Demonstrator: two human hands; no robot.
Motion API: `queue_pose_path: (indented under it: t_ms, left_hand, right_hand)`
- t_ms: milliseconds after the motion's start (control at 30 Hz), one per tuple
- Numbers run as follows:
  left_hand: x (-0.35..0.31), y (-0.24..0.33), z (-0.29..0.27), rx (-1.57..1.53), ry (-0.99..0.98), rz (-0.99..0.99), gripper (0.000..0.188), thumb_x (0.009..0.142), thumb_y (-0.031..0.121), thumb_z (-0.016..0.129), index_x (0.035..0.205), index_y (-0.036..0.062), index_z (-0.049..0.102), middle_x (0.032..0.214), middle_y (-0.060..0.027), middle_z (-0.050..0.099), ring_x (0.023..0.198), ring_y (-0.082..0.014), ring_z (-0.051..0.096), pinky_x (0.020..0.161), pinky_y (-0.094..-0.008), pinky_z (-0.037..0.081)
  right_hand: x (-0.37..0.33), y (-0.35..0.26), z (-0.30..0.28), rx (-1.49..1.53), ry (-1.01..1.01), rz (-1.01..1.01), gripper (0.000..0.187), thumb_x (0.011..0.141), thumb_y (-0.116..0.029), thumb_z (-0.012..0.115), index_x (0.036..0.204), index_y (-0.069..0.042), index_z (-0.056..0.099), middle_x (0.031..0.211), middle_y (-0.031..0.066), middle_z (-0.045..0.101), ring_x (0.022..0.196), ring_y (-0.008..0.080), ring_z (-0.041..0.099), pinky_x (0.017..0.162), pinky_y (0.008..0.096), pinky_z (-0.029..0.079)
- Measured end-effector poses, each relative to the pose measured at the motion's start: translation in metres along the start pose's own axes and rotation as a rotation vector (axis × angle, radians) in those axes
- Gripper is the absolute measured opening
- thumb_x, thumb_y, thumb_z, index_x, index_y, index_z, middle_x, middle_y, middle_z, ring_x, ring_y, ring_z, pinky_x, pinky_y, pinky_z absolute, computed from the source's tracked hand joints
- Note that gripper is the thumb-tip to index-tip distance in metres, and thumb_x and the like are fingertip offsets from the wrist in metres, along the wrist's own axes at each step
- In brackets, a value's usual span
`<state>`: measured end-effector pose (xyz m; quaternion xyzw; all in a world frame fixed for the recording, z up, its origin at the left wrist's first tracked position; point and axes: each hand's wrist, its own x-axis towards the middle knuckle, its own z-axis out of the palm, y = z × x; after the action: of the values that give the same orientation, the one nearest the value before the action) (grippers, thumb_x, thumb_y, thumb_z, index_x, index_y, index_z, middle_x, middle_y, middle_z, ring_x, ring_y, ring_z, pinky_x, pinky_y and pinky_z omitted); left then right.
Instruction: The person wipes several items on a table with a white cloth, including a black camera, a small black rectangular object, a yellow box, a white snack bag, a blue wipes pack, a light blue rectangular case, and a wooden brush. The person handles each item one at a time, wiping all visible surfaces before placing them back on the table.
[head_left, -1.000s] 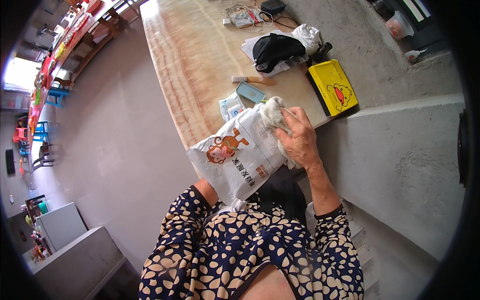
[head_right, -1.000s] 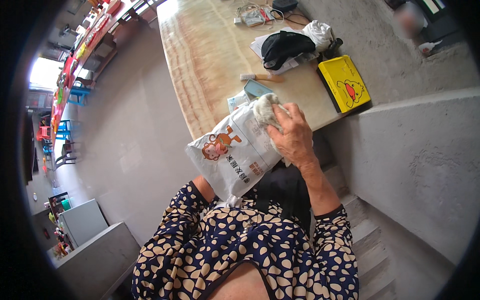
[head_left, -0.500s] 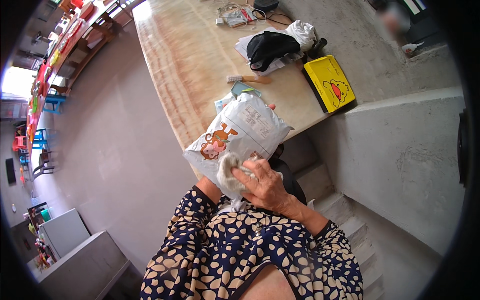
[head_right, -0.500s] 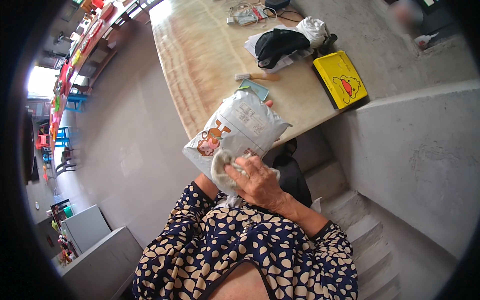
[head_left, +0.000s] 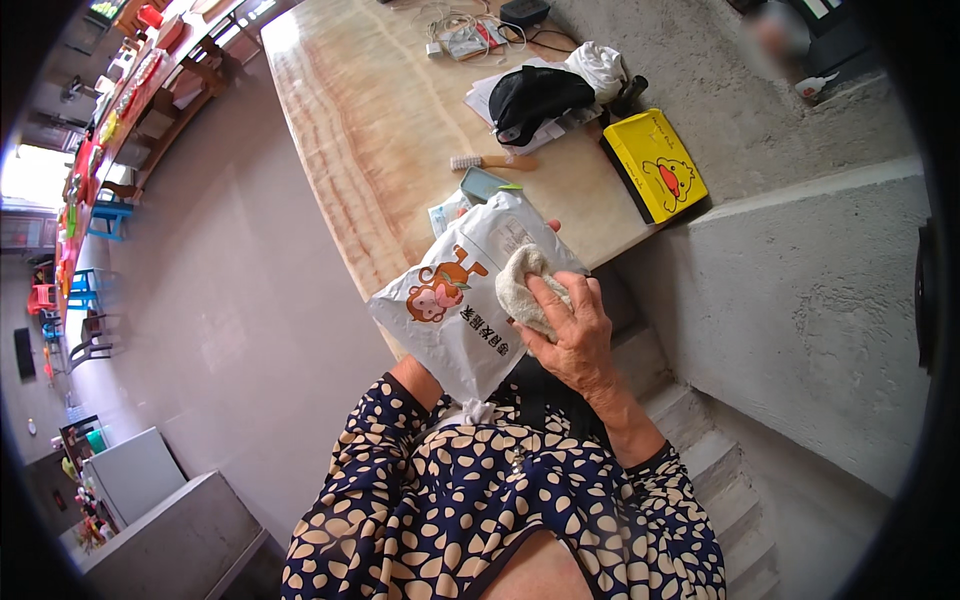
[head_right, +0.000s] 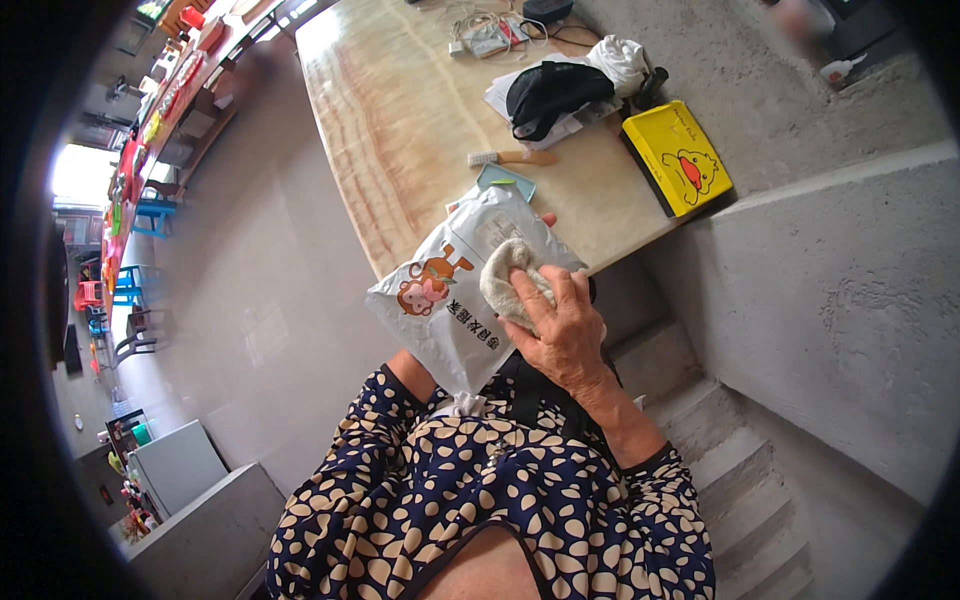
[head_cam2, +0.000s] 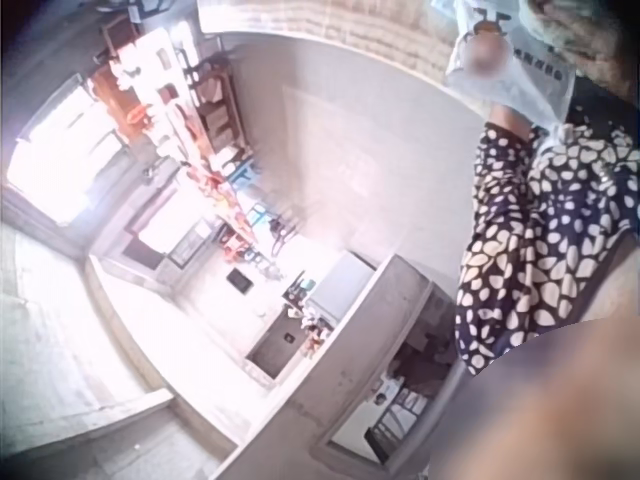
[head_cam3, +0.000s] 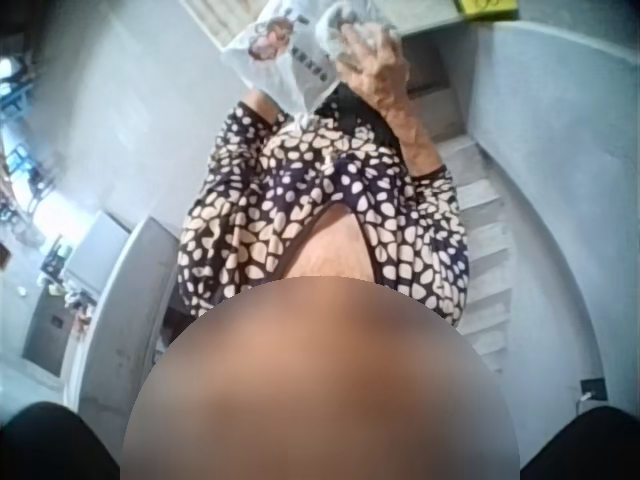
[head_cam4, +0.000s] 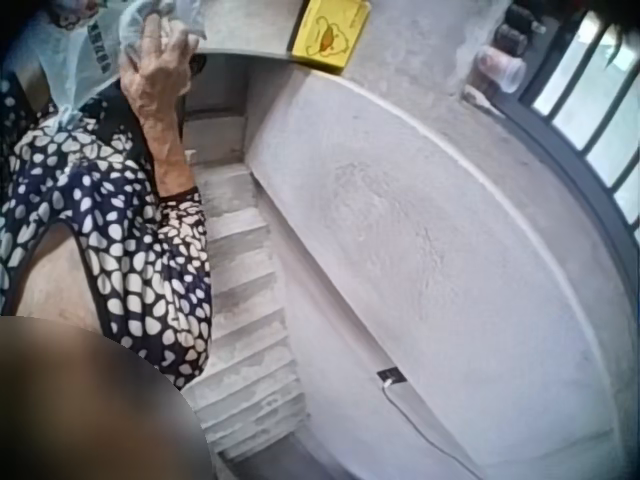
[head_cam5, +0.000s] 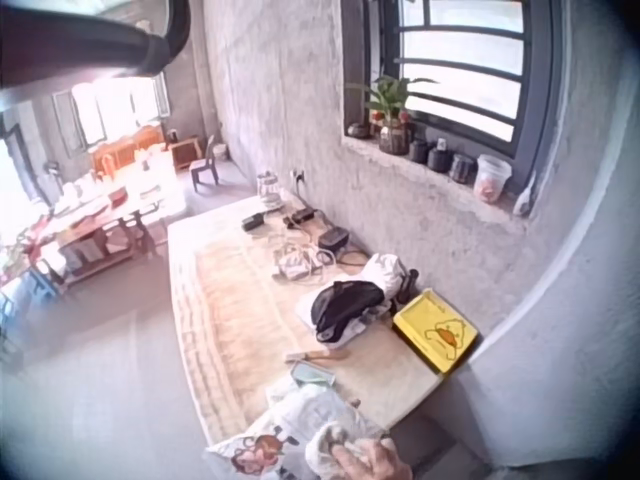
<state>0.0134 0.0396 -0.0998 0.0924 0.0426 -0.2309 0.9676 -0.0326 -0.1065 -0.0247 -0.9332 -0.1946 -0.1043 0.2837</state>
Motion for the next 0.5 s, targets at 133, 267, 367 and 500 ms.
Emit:
queue_pose_path:
  t_ms: [133, 267, 367, 500]
  left_hand:
    - [-0.004, 0.003, 0.002, 0.015, -0.002, -0.006, 0.056, 0.097, 0.052, 0.039, 0.137, 0.0133, 0.041, 0.14, -0.0173, 0.042, 0.126, -0.0357, 0.045, 0.1, -0.0468, 0.046]
    - [-0.001, 0.002, 0.0, 0.001, -0.008, -0.013, 0.055, 0.097, 0.051, 0.04, 0.136, 0.0132, 0.042, 0.139, -0.0172, 0.043, 0.125, -0.0351, 0.046, 0.1, -0.0465, 0.046]
    - [0.002, 0.0, -0.003, 0.005, -0.012, -0.019, 0.054, 0.097, 0.051, 0.04, 0.136, 0.0132, 0.042, 0.138, -0.0172, 0.043, 0.124, -0.0346, 0.046, 0.1, -0.0462, 0.046]
    - [0.002, -0.001, -0.003, 0.002, -0.022, -0.029, 0.053, 0.097, 0.05, 0.04, 0.135, 0.0131, 0.043, 0.137, -0.0171, 0.044, 0.124, -0.034, 0.047, 0.1, -0.0459, 0.046]
  right_hand:
    - [0.009, 0.015, -0.001, 0.018, 0.036, 0.113, 0.065, 0.064, -0.013, 0.078, 0.126, -0.021, 0.06, 0.113, 0.0096, 0.052, 0.101, 0.0308, 0.055, 0.085, 0.0396, 0.051]
    - [0.024, 0.026, -0.005, 0.04, 0.014, 0.092, 0.064, 0.066, -0.008, 0.075, 0.127, -0.022, 0.06, 0.122, 0.0102, 0.054, 0.103, 0.0293, 0.056, 0.086, 0.0376, 0.05]
    - [0.021, 0.008, -0.002, -0.033, -0.065, -0.096, 0.066, 0.063, -0.008, 0.075, 0.125, -0.026, 0.062, 0.125, 0.0058, 0.056, 0.094, 0.027, 0.056, 0.079, 0.0349, 0.053]
    - [0.028, -0.013, 0.001, 0.063, -0.105, -0.093, 0.062, 0.063, -0.003, 0.074, 0.122, -0.02, 0.064, 0.125, 0.0064, 0.057, 0.097, 0.0297, 0.057, 0.083, 0.037, 0.051]
